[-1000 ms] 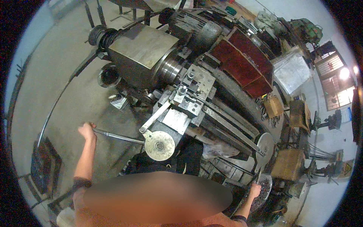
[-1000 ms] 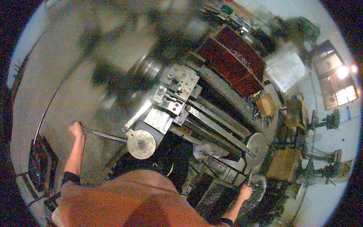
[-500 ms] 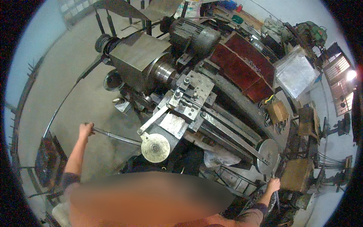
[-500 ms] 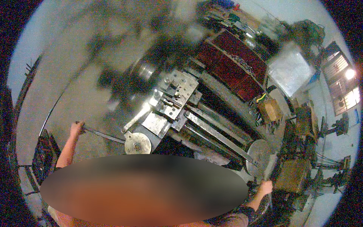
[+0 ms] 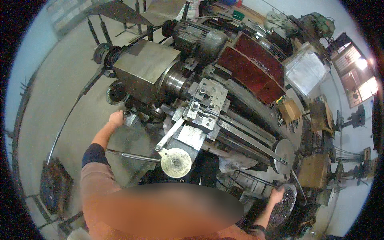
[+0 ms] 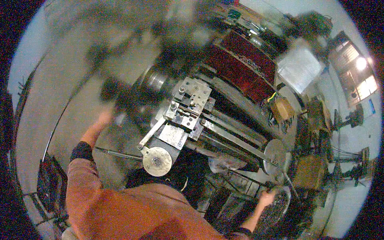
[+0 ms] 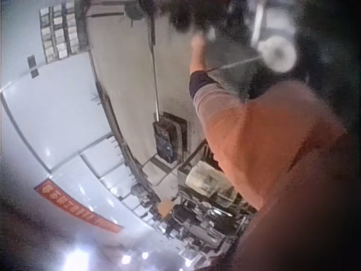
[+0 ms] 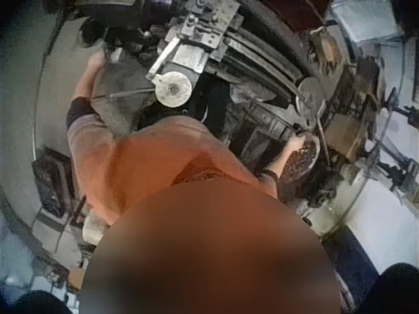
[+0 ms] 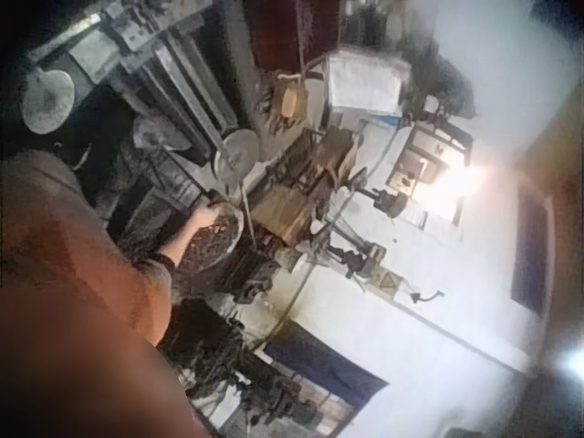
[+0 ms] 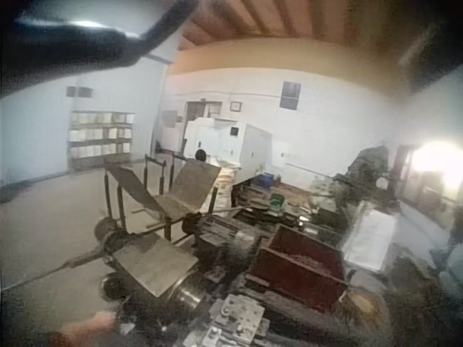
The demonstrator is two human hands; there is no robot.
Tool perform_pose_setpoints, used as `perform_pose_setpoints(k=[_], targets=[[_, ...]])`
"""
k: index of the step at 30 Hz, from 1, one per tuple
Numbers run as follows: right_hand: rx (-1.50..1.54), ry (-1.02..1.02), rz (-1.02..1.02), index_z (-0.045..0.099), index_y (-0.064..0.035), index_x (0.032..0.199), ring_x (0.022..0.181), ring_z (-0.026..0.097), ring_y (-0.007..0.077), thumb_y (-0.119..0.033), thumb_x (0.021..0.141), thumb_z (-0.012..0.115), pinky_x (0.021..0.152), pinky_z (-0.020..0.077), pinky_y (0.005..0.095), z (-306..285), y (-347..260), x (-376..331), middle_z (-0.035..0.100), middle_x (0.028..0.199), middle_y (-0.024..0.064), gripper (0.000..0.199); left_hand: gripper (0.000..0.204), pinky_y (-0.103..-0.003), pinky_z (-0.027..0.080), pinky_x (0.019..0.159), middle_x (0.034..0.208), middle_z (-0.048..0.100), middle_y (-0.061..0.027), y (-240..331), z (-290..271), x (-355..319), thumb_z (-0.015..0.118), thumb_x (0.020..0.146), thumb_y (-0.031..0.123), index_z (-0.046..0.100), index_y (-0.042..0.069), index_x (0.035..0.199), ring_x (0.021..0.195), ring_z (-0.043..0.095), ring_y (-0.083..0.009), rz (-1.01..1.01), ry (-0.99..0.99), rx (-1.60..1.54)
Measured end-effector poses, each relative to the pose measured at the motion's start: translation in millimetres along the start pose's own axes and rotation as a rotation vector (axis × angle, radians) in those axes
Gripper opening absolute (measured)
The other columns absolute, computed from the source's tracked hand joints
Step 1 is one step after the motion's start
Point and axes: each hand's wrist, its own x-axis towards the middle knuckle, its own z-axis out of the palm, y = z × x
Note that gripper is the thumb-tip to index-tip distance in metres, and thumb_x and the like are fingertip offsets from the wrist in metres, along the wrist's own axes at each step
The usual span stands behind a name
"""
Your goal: The person operates a metal lathe, repeatedly loading small cylindrical metal pieces, adjusting controls, and removing finished parts. They place the processed pieces into a nearby bin and continue the cycle with new pieces.
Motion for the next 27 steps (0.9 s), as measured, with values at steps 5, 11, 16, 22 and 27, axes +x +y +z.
perform_pose_setpoints(k=[5, 11, 16, 22, 27], targets=[[0.177, -0.142, 0.039, 0.062, -0.0017, 0.088, 0.080, 0.057, 0.0335, -0.024, 0.058, 0.057, 0.072, 0.0439, 0.0384, -16, -9, -55, 0.060, 0.081, 0.0195, 0.038, 0.028, -0.041, 0.047, 0.066, 0.080, 0.059, -0.0194, 7, 41, 29, 0.053, 0.073, 0.024, 0.055, -0.002, 0.083, 0.074, 0.059, -0.0324, -0.055, -0.060, -0.156], [0.259, 0.067, -0.081, 0.063, -0.0003, 0.083, 0.074, 0.059, 0.0294, -0.018, 0.060, 0.058, 0.069, 0.0445, 0.0338, -48, -41, -35, 0.061, 0.077, 0.0180, 0.030, 0.028, -0.043, 0.046, 0.068, 0.082, 0.058, -0.0231, 20, 71, 29, 0.049, 0.071, 0.019, 0.055, -0.004, 0.086, 0.076, 0.058, -0.0364, -0.157, 0.074, -0.300], [0.571, -0.044, -0.234, 0.061, 0.0012, 0.085, 0.071, 0.059, 0.0215, -0.010, 0.061, 0.054, 0.068, 0.0444, 0.0294, -101, -128, -6, 0.062, 0.076, 0.0136, 0.027, 0.028, -0.042, 0.046, 0.072, 0.088, 0.058, -0.0199, -1, 37, 15, 0.048, 0.074, 0.020, 0.049, 0.001, 0.095, 0.082, 0.057, -0.0336, 0.001, -0.068, -0.045], [0.652, -0.110, -0.706, 0.062, -0.0019, 0.090, 0.069, 0.058, 0.0143, -0.006, 0.058, 0.055, 0.069, 0.0452, 0.0270, -157, -302, -10, 0.062, 0.077, 0.0101, 0.033, 0.031, -0.041, 0.045, 0.072, 0.089, 0.058, -0.0186, 2, 15, 4, 0.056, 0.072, 0.023, 0.052, 0.001, 0.093, 0.083, 0.057, -0.0324, 0.039, -0.114, -0.096], [0.895, -0.284, -1.279, 0.062, -0.0043, 0.087, 0.079, 0.059, 0.0205, -0.015, 0.056, 0.055, 0.073, 0.0442, 0.0296, -175, -473, -68, 0.061, 0.084, 0.0119, 0.034, 0.028, -0.039, 0.045, 0.067, 0.082, 0.059, -0.0160, -24, -82, -40, 0.056, 0.072, 0.024, 0.056, 0.004, 0.093, 0.077, 0.057, -0.0312, 0.166, 0.050, -0.278]])
